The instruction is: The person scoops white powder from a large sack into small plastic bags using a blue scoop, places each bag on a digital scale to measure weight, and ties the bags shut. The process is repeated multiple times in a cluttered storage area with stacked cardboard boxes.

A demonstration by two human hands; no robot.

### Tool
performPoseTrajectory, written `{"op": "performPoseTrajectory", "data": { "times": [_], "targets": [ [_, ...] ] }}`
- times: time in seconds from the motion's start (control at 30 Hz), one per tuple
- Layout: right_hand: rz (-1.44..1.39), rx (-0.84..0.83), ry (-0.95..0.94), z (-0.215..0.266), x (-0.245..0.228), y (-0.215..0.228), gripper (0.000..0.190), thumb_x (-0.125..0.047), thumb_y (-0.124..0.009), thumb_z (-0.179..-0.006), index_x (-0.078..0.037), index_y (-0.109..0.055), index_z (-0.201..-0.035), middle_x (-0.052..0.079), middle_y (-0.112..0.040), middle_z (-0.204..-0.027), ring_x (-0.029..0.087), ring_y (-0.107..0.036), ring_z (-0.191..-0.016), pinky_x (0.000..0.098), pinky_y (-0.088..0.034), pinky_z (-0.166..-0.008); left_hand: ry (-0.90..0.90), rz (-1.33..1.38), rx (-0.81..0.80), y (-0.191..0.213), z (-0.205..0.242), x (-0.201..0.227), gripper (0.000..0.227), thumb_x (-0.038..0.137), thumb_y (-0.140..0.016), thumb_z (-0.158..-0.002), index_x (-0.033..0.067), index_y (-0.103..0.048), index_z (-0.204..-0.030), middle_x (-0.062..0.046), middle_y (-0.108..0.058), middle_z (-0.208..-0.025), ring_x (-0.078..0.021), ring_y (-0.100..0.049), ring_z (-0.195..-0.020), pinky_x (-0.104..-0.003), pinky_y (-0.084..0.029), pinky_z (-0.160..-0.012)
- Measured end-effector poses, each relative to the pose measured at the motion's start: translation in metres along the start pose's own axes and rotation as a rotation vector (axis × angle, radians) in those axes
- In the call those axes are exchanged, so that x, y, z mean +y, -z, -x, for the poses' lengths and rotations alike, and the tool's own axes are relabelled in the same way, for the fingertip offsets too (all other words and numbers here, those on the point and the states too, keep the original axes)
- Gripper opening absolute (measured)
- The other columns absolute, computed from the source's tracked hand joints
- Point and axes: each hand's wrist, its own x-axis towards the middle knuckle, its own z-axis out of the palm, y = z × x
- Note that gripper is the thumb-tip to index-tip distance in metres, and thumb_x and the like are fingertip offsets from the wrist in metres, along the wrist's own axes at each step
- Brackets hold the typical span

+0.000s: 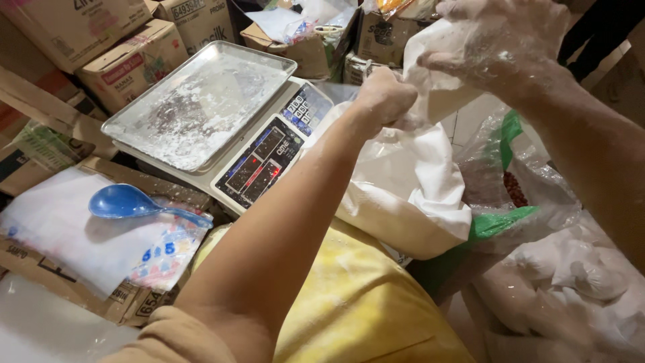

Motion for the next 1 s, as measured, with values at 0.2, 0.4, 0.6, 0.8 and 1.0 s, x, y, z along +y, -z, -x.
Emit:
{"op": "performPoseTrajectory", "data": {
  "times": [0.2,0.4,0.6,0.8,1.0],
  "targets": [
    [-0.084,-0.049,-0.043,-0.003,0.008,-0.012,0.090,-0.096,-0.063,-0.063,-0.040,-0.067,-0.133,0.009,-0.064,-0.121,0.032,-0.059,-0.102,0.0497,-0.052,-0.072,-0.059,-0.107,0.106,-0.015,0.010,0.019,0.021,-0.003,-0.056,-0.074,-0.0075,-0.068,-0.090,-0.017,-0.071,-0.086,-0.0242,-0.075,-0.054,-0.034,-0.060,-0.045],
    [-0.156,-0.124,-0.111,0.000,0.010,-0.006,0.089,-0.094,-0.064,-0.063,-0.040,-0.066,-0.134,0.010,-0.061,-0.123,0.033,-0.057,-0.105,0.0504,-0.051,-0.075,-0.042,-0.010,0.085,-0.019,0.017,0.027,0.024,-0.002,-0.055,-0.077,-0.0129,-0.070,-0.093,-0.022,-0.074,-0.090,-0.0268,-0.076,-0.061,-0.033,-0.066,-0.050],
    [-0.204,-0.159,-0.143,-0.004,0.008,0.000,0.088,-0.092,-0.066,-0.063,-0.040,-0.066,-0.135,0.011,-0.058,-0.126,0.034,-0.055,-0.108,0.0511,-0.050,-0.078,-0.068,0.176,0.025,-0.024,0.016,0.014,0.027,-0.008,-0.053,-0.076,-0.0142,-0.068,-0.097,-0.024,-0.073,-0.094,-0.0289,-0.077,-0.066,-0.034,-0.067,-0.053],
    [-0.236,-0.196,-0.166,-0.001,0.005,0.004,0.088,-0.090,-0.067,-0.064,-0.040,-0.065,-0.136,0.012,-0.055,-0.129,0.035,-0.053,-0.111,0.0519,-0.049,-0.081,-0.051,0.289,0.060,-0.025,0.022,0.000,0.033,-0.011,-0.052,-0.075,-0.0140,-0.062,-0.106,-0.023,-0.067,-0.104,-0.0319,-0.076,-0.076,-0.034,-0.064,-0.059],
    [-0.257,-0.218,-0.179,-0.004,0.004,0.006,0.087,-0.088,-0.069,-0.064,-0.040,-0.064,-0.137,0.012,-0.052,-0.132,0.035,-0.052,-0.114,0.0526,-0.048,-0.084,-0.106,0.365,0.022,-0.023,0.022,-0.001,0.035,-0.011,-0.049,-0.075,-0.0149,-0.060,-0.109,-0.023,-0.066,-0.105,-0.0328,-0.076,-0.078,-0.035,-0.065,-0.061]
  ]
}}
